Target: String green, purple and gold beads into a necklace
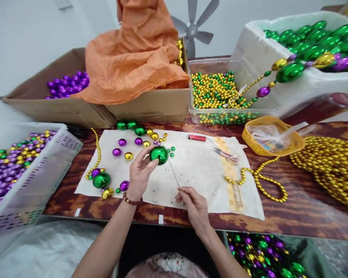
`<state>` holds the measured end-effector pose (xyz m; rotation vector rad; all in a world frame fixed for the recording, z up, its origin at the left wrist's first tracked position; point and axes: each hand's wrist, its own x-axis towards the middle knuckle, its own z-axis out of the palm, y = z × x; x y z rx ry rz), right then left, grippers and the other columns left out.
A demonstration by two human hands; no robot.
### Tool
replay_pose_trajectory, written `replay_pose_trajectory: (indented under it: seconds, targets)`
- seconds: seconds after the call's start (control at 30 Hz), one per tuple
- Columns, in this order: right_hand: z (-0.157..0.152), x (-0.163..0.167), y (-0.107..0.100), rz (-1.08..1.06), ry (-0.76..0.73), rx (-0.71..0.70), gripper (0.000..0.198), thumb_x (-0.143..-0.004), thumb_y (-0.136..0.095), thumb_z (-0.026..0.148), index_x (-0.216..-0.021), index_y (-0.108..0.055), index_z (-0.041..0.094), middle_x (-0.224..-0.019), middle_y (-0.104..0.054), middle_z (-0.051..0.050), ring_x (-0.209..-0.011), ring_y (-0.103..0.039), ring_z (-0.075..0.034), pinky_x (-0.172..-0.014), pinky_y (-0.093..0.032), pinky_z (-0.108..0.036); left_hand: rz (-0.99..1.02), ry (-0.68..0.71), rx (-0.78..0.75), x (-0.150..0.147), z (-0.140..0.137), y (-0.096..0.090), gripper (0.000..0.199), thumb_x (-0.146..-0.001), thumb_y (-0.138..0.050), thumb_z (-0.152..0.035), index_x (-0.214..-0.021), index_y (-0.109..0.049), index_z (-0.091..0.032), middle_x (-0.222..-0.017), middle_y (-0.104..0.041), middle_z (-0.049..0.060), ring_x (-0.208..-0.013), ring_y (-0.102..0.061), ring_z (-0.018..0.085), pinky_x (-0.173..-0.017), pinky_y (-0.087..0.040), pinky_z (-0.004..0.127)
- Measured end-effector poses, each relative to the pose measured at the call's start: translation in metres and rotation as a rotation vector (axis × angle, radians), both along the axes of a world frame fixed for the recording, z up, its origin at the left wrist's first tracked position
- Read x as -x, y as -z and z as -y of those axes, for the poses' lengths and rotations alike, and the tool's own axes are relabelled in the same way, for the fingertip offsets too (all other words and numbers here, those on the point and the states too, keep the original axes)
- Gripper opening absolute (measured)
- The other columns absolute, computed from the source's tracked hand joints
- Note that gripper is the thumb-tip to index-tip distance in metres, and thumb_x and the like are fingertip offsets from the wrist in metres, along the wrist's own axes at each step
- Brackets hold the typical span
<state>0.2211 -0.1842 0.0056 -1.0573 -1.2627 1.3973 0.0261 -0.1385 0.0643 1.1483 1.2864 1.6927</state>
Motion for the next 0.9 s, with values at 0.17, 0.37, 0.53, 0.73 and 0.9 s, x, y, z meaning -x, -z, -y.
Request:
replay_pose_trajectory:
  seconds: [0.17, 0.37, 0.53, 0.73, 0.9]
  targets:
    - [0.011, 0.005, 0.004, 0.017, -0.046, -0.009, 0.018, -0.096, -0.06, 0.033, -0.091, -0.072, 0.021, -0.07, -0.071, -0.002, -0.063, -0.068, -0.017, -0.06, -0.058, -0.027, 0.172, 0.024, 0.02, 0.01, -0.009, -0.012, 0.039, -0.08, -0.079, -0.035, -0.118, -0.072, -0.03, -0.127, -0.07, 0.006, -0.118, -0.065, 0.024, -0.101, -0.054, 0.041]
    - [0.01, 0.006, 0.006, 0.026, -0.063, 0.008, 0.018, -0.095, -0.061, 0.035, -0.09, -0.072, 0.021, -0.07, -0.071, -0.002, -0.063, -0.068, -0.018, -0.061, -0.059, -0.028, 0.186, 0.064, 0.009, 0.013, -0.008, -0.011, 0.035, -0.087, -0.072, -0.035, -0.121, -0.07, -0.034, -0.13, -0.068, 0.004, -0.118, -0.065, 0.023, -0.099, -0.056, 0.043]
    - [0.01, 0.008, 0.008, 0.023, -0.066, 0.017, 0.018, -0.096, -0.06, 0.034, -0.091, -0.072, 0.021, -0.071, -0.072, -0.002, -0.063, -0.068, -0.017, -0.063, -0.058, -0.027, 0.235, 0.066, 0.037, 0.012, -0.007, -0.008, 0.036, -0.084, -0.075, -0.036, -0.12, -0.07, -0.032, -0.128, -0.07, 0.005, -0.113, -0.068, 0.023, -0.096, -0.057, 0.041]
    - [0.01, 0.012, 0.007, 0.01, -0.048, 0.041, 0.018, -0.094, -0.061, 0.035, -0.089, -0.071, 0.021, -0.071, -0.072, -0.002, -0.063, -0.069, -0.017, -0.062, -0.058, -0.027, 0.277, 0.087, 0.031, 0.004, -0.005, -0.012, 0.037, -0.081, -0.078, -0.035, -0.118, -0.072, -0.029, -0.128, -0.07, 0.007, -0.117, -0.066, 0.025, -0.099, -0.056, 0.043]
    - [0.006, 0.018, 0.001, 0.002, -0.03, 0.042, 0.018, -0.094, -0.061, 0.034, -0.088, -0.07, 0.02, -0.071, -0.072, -0.003, -0.061, -0.068, -0.016, -0.061, -0.057, -0.027, 0.229, 0.091, 0.049, -0.005, 0.005, -0.009, 0.039, -0.081, -0.079, -0.034, -0.119, -0.073, -0.028, -0.127, -0.07, 0.007, -0.115, -0.066, 0.025, -0.099, -0.055, 0.039]
